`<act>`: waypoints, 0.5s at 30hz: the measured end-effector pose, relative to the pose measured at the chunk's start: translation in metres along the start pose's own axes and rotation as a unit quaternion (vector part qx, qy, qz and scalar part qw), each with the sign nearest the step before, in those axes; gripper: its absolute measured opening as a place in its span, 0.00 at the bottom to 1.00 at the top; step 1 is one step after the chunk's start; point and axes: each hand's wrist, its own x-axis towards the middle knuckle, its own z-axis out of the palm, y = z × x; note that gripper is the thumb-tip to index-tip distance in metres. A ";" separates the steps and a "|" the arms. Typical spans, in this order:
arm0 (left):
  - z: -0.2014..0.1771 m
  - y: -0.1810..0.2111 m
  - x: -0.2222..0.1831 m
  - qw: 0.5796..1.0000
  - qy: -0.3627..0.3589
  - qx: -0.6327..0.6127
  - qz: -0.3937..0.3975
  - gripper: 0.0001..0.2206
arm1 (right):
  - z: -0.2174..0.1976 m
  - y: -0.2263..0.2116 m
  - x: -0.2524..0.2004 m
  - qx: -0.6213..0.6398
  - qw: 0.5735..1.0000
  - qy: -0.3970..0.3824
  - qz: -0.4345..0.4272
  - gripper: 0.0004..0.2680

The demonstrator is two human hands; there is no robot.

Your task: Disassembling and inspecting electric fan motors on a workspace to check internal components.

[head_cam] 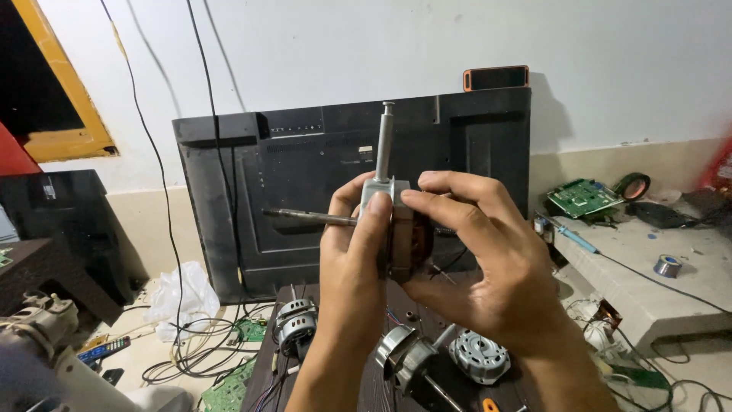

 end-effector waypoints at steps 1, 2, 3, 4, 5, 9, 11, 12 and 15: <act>0.001 -0.001 0.001 1.000 0.000 -0.025 -0.015 0.24 | 0.001 0.002 -0.001 0.007 1.000 0.000 -0.010 0.26; 0.002 -0.001 0.001 0.998 0.000 -0.049 -0.031 0.24 | 0.001 0.005 -0.001 0.014 1.000 0.000 -0.020 0.25; 0.003 -0.003 0.002 0.998 -0.001 -0.050 -0.032 0.24 | 0.000 0.004 -0.001 0.013 1.000 0.000 -0.019 0.25; 0.004 -0.004 0.002 0.999 0.002 -0.040 -0.022 0.24 | 0.000 0.004 -0.001 0.012 1.000 0.000 -0.020 0.25; 0.004 -0.005 0.001 0.999 0.006 -0.031 -0.013 0.24 | -0.001 0.003 0.000 0.012 1.000 -0.001 -0.021 0.25; 0.006 -0.011 -0.002 0.999 0.013 -0.050 0.013 0.23 | -0.003 -0.005 0.003 0.024 0.999 -0.005 -0.023 0.24; 0.006 -0.011 -0.004 0.998 -0.014 -0.058 0.030 0.24 | -0.004 -0.003 0.004 0.021 0.999 -0.012 -0.029 0.23; 0.007 -0.012 -0.004 0.998 -0.013 -0.058 0.030 0.24 | -0.007 -0.003 0.004 0.022 0.999 -0.013 -0.030 0.23; 0.009 -0.014 -0.005 0.993 0.017 -0.108 -0.041 0.24 | -0.011 -0.002 0.005 0.027 0.999 -0.038 -0.007 0.24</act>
